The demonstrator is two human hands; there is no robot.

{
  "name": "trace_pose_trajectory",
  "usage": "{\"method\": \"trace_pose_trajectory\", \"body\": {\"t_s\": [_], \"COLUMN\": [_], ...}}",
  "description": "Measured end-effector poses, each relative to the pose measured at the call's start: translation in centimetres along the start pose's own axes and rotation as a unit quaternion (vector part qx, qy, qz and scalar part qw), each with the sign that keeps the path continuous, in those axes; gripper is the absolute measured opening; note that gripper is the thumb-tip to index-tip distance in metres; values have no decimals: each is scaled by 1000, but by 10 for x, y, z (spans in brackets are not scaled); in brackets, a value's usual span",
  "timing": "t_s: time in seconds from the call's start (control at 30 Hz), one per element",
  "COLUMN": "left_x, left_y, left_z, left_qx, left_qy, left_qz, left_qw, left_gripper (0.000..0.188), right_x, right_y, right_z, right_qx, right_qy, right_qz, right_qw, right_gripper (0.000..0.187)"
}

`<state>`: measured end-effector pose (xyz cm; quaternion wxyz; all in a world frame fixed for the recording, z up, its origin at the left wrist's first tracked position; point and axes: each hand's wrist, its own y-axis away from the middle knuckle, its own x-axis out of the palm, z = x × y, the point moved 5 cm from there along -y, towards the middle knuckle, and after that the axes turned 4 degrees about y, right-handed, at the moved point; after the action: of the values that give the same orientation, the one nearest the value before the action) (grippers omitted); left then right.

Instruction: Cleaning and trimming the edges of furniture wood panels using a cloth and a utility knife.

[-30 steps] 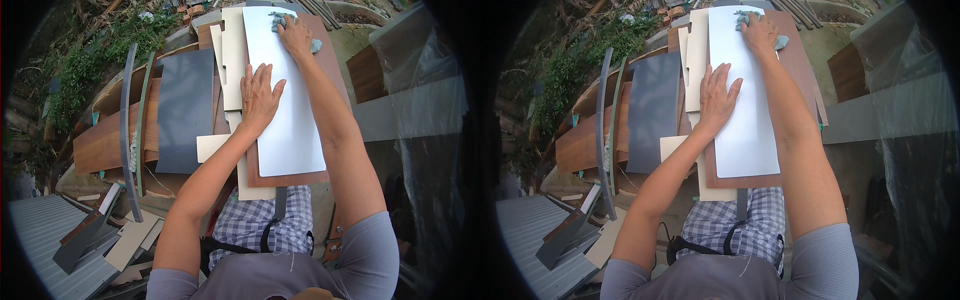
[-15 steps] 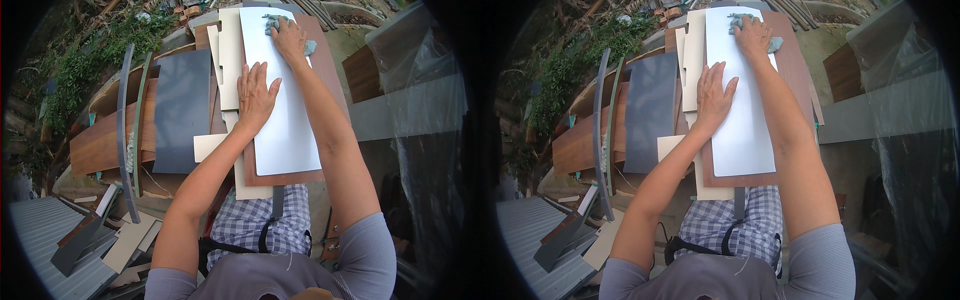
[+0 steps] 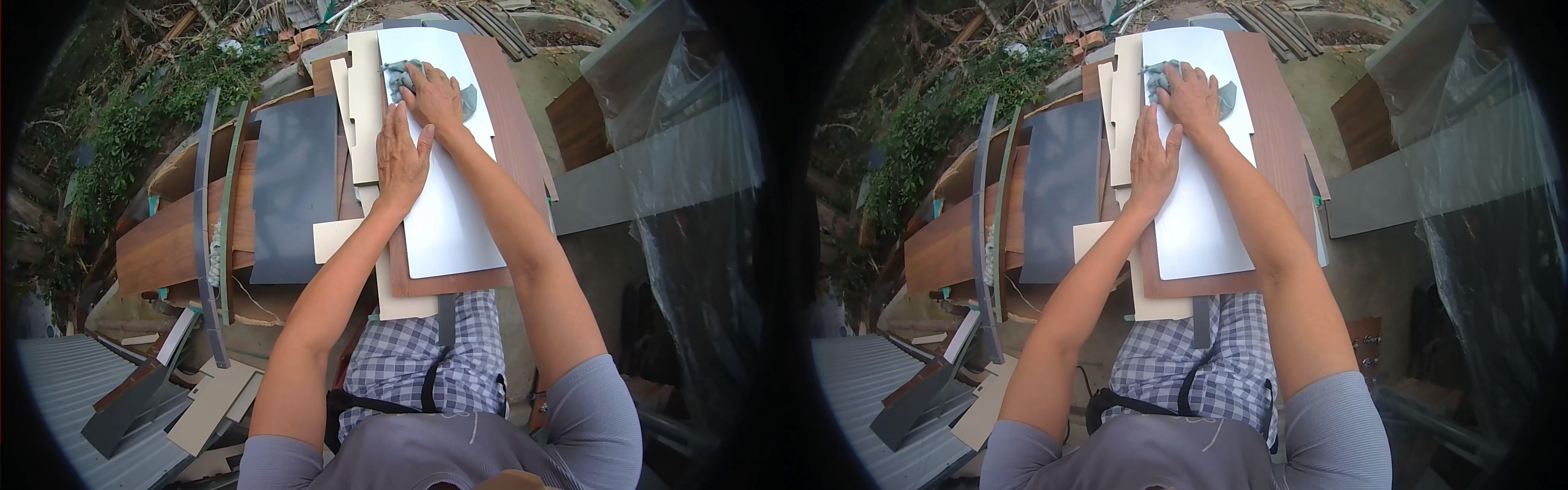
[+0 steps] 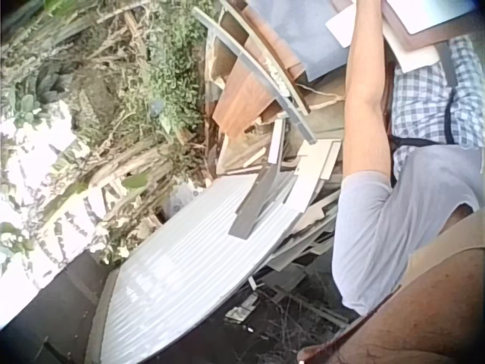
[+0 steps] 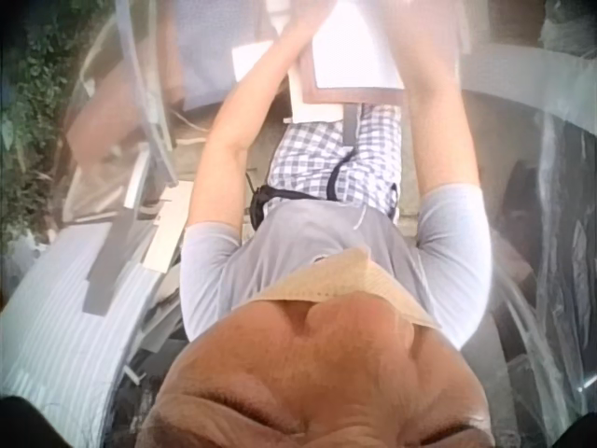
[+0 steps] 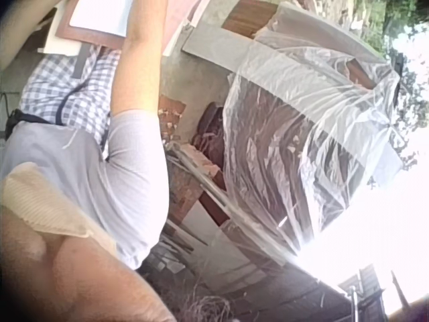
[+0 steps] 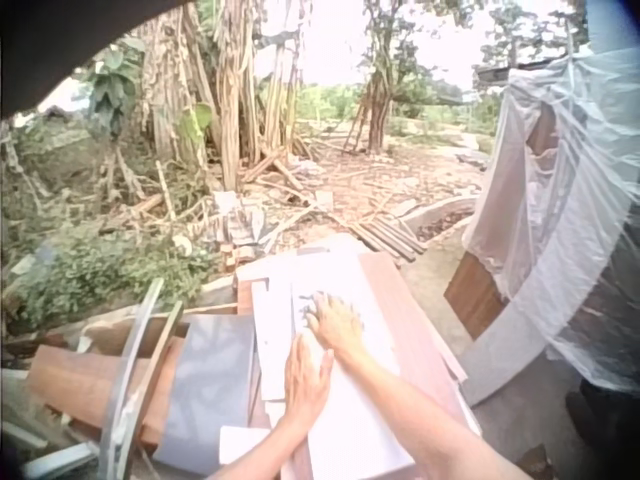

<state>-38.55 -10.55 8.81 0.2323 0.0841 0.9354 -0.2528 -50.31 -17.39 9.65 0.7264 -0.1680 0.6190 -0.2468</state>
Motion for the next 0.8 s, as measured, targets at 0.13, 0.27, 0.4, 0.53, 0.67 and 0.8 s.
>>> {"method": "trace_pose_trajectory", "body": {"t_s": [0.13,0.27,0.4,0.53,0.67,0.8], "left_x": [-2,-5,-8,-8,-11,-10], "left_y": [1,1,2,3,4,5], "left_z": [1,3,-2,-2,1,1], "left_qx": [-1,0,5,-20,-40,-39], "left_qy": [35,41,82,87,95,83], "left_qz": [-13,-25,-33,-35,-30,-31], "left_qw": [999,999,996,995,994,995], "left_gripper": [73,73,72,73,73,73], "right_x": [-13,-35,-47,-56,-71,-90], "right_y": [28,61,89,111,129,144], "right_z": [11,26,31,33,40,45], "right_qx": [-17,-43,-30,-32,-30,-36], "right_qy": [-11,-40,-45,-27,-29,-33], "right_qz": [10,20,44,52,67,75], "right_qw": [1000,998,998,998,997,996], "right_gripper": [50,48,46,46,45,47]}}
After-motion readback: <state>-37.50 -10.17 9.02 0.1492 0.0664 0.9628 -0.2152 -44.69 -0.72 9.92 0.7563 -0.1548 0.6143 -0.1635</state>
